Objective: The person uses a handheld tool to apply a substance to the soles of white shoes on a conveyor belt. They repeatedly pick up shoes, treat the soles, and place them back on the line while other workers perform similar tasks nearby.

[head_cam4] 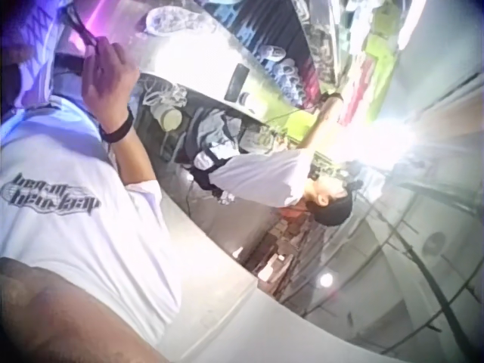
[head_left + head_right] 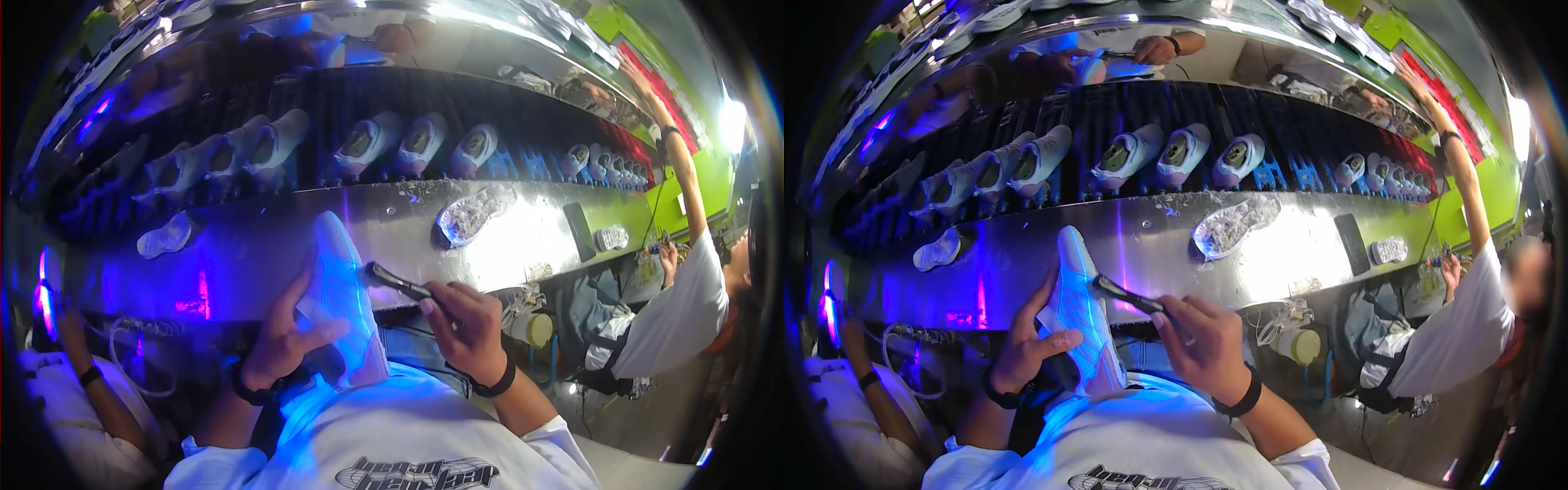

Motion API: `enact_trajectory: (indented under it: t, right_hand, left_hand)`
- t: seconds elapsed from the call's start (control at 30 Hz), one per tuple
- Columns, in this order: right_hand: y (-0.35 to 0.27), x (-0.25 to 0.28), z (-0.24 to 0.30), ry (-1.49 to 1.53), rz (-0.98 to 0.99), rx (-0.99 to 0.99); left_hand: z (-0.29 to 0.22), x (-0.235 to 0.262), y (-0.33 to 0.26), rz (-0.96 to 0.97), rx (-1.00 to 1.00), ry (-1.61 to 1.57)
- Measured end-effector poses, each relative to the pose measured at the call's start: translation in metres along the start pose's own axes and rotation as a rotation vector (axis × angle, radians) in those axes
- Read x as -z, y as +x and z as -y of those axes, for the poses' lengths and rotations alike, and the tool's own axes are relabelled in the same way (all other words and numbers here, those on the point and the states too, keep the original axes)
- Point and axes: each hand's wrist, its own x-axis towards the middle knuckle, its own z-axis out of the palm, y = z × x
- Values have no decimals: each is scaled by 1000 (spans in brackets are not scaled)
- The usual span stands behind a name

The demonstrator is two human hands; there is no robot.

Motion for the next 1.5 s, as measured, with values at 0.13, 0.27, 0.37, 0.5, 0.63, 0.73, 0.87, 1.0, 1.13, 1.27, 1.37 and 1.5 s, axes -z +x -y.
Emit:
enact_trajectory:
  t: [0.13,0.27,0.37,0.5,0.63,0.73,0.87,1.0,1.13,1.27,1.37,1.5]
  right_hand:
    - [10,1,4,-59,-37,1]
    - [5,8,5,40,86,-17]
    - [1,13,6,115,191,-92]
    - [-2,20,1,228,223,-71]
    - [1,32,10,230,301,-105]
    - [2,39,12,211,323,-106]
    - [6,50,19,139,373,-116]
    - [7,54,20,68,311,-84]
    - [18,43,22,20,233,-38]
    - [20,40,24,12,244,-96]
    - [19,47,23,30,283,-45]
    - [16,49,21,50,276,-39]
  left_hand:
    - [-1,1,-1,13,10,-5]
    - [-12,-1,3,-42,117,-163]
    - [-5,8,6,-53,94,-191]
    - [-5,12,8,-116,86,-182]
    - [-8,16,13,-159,67,-163]
    - [-12,17,15,-164,148,-277]
    - [-12,19,25,-195,144,-297]
    - [-13,17,32,-184,235,-401]
    - [-12,19,32,-173,242,-378]
    - [-10,15,34,-165,180,-380]
    - [-4,17,34,-214,184,-389]
    - [-12,18,32,-258,295,-448]
